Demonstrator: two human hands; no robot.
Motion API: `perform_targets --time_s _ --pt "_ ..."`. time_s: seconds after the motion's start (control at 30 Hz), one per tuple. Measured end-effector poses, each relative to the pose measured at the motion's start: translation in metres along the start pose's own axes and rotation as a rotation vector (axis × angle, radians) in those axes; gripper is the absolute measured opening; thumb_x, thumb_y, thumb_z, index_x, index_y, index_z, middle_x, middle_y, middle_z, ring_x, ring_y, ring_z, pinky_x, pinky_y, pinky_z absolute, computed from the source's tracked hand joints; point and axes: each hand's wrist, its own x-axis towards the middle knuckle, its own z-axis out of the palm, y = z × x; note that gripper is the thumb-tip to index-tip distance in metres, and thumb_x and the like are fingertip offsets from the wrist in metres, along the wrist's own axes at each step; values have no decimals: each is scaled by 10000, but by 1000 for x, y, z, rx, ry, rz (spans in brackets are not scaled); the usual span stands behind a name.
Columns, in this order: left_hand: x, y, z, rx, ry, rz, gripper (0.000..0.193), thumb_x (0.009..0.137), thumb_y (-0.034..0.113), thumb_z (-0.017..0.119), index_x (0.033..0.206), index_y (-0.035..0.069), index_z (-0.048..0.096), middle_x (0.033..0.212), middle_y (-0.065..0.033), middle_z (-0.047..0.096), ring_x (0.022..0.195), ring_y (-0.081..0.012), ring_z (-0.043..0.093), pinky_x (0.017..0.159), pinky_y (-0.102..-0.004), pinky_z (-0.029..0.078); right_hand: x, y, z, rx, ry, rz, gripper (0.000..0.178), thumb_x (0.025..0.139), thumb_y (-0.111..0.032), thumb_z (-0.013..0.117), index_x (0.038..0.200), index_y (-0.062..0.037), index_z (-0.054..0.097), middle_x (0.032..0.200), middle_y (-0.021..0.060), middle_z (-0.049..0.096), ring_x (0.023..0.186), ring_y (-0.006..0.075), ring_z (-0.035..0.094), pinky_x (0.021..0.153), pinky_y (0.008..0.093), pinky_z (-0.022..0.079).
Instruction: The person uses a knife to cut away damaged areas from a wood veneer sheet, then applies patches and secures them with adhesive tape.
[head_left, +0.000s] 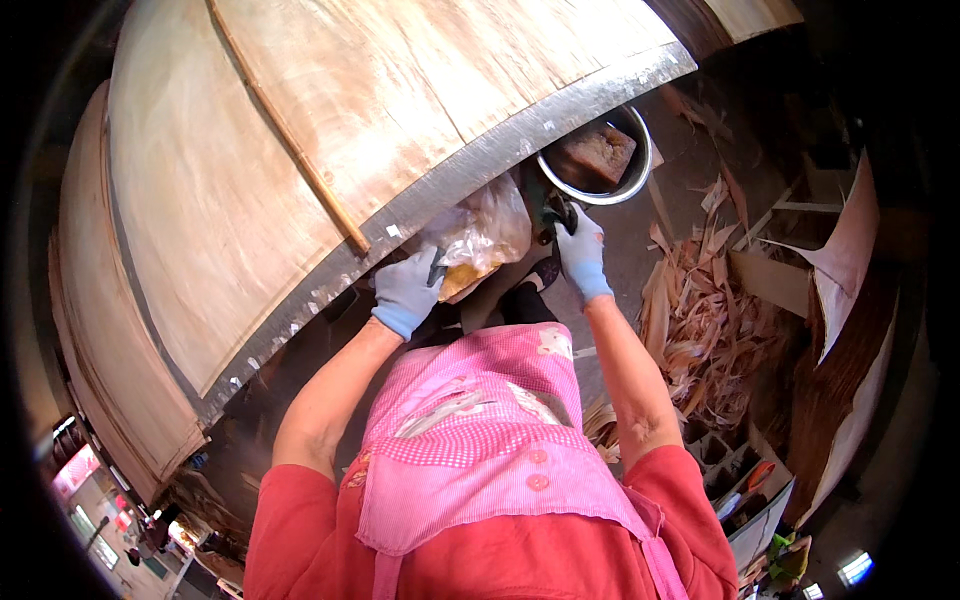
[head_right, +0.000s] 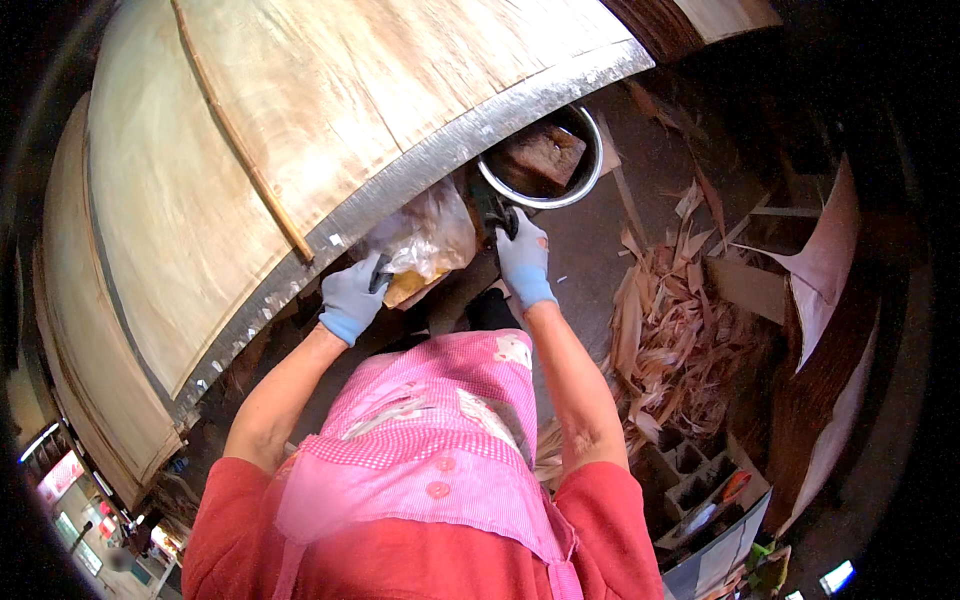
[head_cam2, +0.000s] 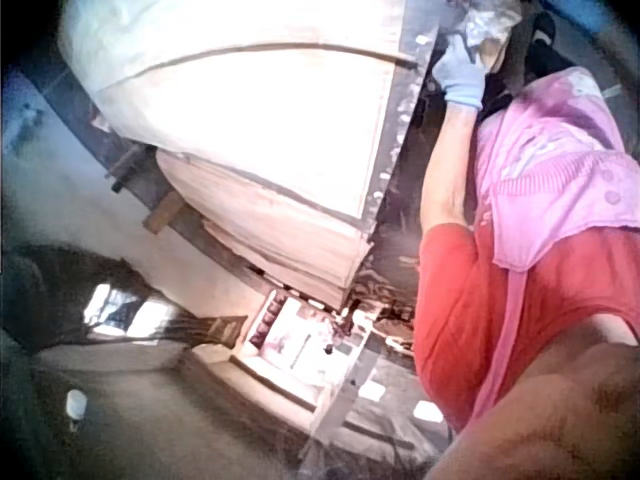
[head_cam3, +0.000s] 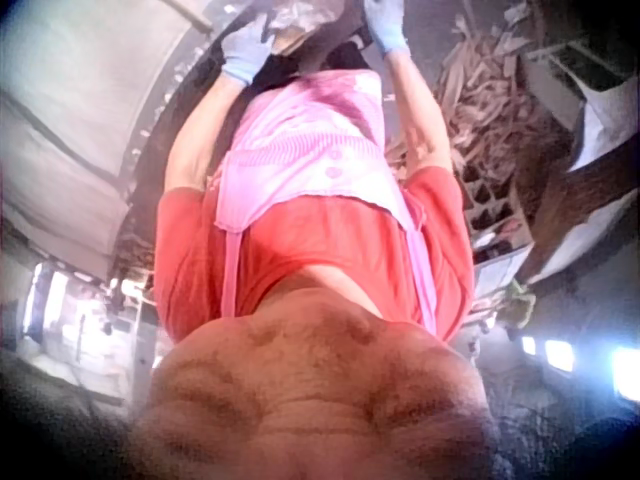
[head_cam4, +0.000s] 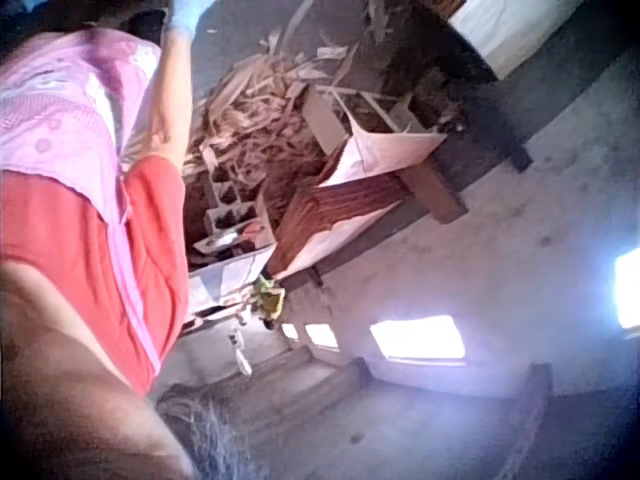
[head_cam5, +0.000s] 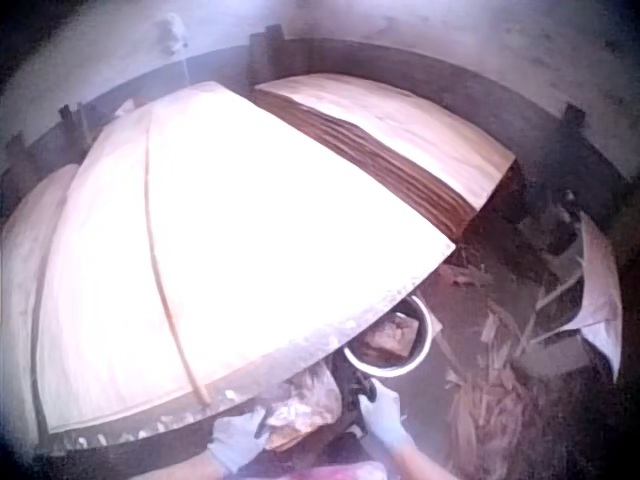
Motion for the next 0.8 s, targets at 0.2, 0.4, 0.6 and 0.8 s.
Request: perform_targets --time_s 0.2,0.4,0.6,0.8 --pt "-35 -12 2 -99 145 90 205 816 184 672 1019 156 672 770 -76 651 636 -284 635 534 -380 484 -40 -11 2 385 -250 238 273 883 16 565 1151 24 613 1009 98 704 914 129 634 838 265 487" --pt "-39 -14 3 -122 155 113 186 813 193 650 992 139 652 743 -61 625 628 -260 629 546 -375 494 -50 -40 13 283 -336 153 277 848 6 613 1124 20 634 938 111 721 882 107 663 782 256 509" --pt "-45 -17 -2 -126 97 120 272 799 169 665 1070 144 662 787 -67 641 664 -266 635 565 -374 497 -57 -74 31 156 -353 -34 382 797 -22 648 1178 -40 642 988 187 697 874 284 706 742 331 526" --pt "-62 -24 -2 -194 130 -30 339 809 175 669 1147 169 653 843 -94 667 687 -296 648 574 -389 507 -69 -75 55 -157 -501 -148 451 816 -190 702 1248 -134 585 924 172 689 864 352 669 738 421 519"
